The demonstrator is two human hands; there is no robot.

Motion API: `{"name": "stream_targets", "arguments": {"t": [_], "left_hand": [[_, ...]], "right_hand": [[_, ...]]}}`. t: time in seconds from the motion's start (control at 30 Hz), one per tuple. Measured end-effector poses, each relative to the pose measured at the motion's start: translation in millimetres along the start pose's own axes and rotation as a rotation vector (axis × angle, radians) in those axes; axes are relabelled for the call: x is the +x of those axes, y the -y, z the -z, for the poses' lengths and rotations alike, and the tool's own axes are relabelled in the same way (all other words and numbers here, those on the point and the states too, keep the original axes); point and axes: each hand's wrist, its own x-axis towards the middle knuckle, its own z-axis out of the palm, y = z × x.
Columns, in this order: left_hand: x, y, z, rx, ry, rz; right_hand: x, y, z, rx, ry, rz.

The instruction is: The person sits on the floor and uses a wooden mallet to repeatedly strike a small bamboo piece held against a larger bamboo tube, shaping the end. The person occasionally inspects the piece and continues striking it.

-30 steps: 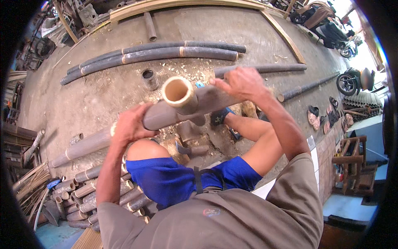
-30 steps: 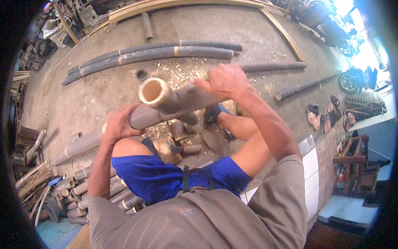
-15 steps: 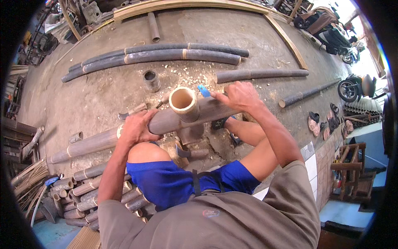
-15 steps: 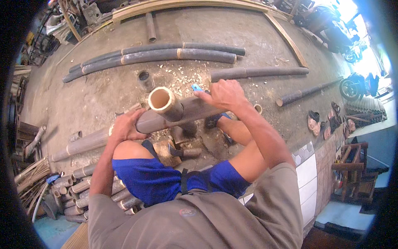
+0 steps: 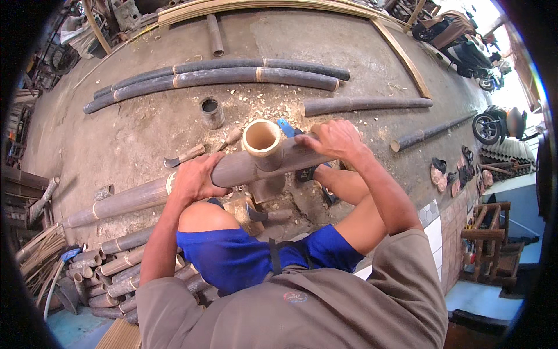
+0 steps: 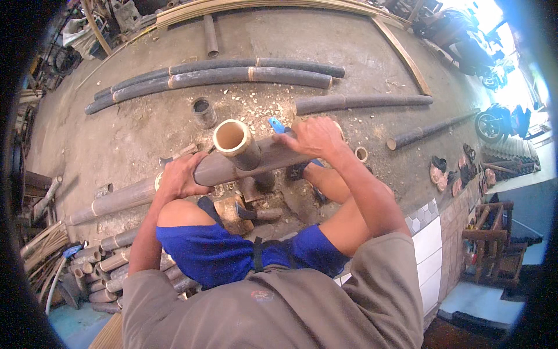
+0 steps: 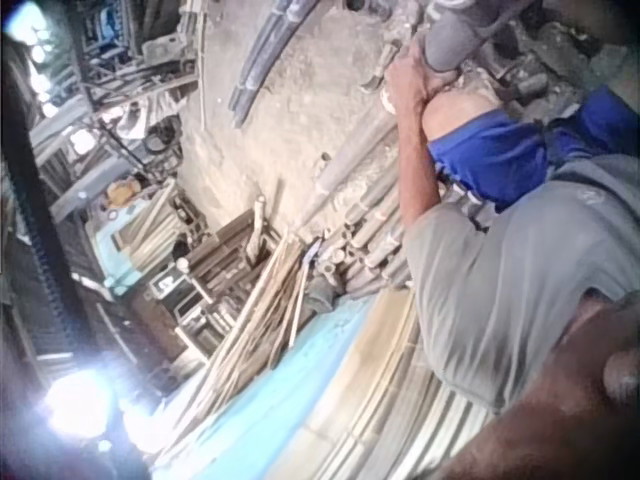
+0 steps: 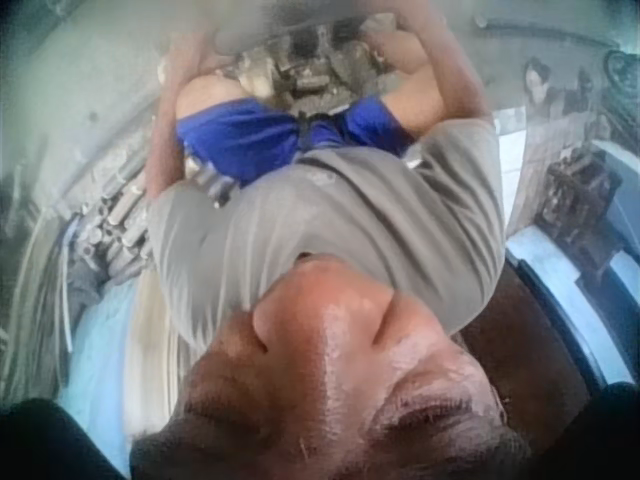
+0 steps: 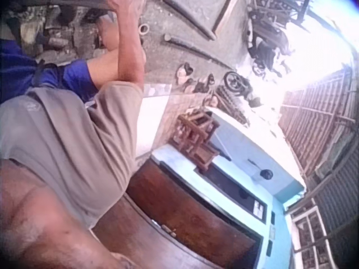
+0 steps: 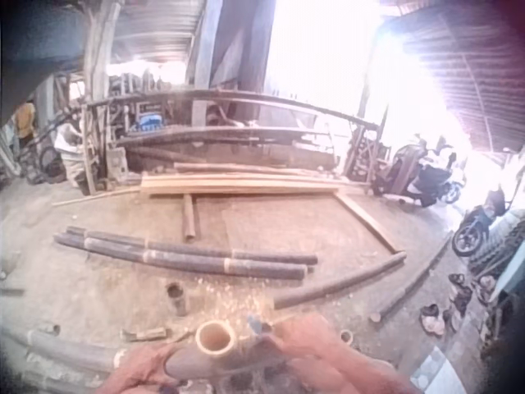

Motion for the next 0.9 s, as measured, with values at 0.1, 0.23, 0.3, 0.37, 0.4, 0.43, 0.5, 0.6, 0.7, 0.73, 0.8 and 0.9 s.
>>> {"name": "stream_targets", "arguments": {"t": [0.1, 0.23, 0.3, 0.37, 0.4, 0.43, 0.5, 0.6, 0.7, 0.73, 0.8, 0.9], "left_hand": [[-8, 0, -10, 0.021, -0.049, 0.006], [-5, -6, -6, 0.016, -0.087, -0.036], [-9, -12, 14, -0.001, -0.039, -0.02], [-26, -16, 48, -0.034, -0.105, 0.018], [-26, -15, 54, -0.058, -0.141, 0.027], [-23, -15, 48, -0.069, -0.141, -0.003], [-21, -16, 52, -0.055, -0.168, -0.054], [11, -5, -14, -0.01, -0.053, -0.052], [7, -5, -14, 0.027, 0.047, 0.012], [8, -4, -11, 0.034, 0.043, 0.027], [9, -7, -10, 0.023, 0.009, 0.0], [-3, -10, -7, 0.028, -0.042, -0.041]], "right_hand": [[4, 15, -1, -0.012, 0.039, -0.004], [4, 21, 7, -0.038, 0.05, -0.026], [0, 29, 29, -0.087, 0.058, -0.032], [4, 45, 66, -0.121, 0.072, 0.006], [-2, 57, 90, -0.116, 0.065, -0.029], [-5, 52, 84, -0.121, 0.028, -0.022], [-3, 43, 74, -0.124, -0.088, 0.014], [10, 3, -10, -0.08, -0.033, -0.038], [6, 9, -22, 0.001, -0.001, -0.026], [10, 12, -22, 0.026, -0.009, -0.006], [11, 14, -22, 0.019, -0.026, -0.016], [3, 23, -14, 0.016, -0.02, -0.011]]}}
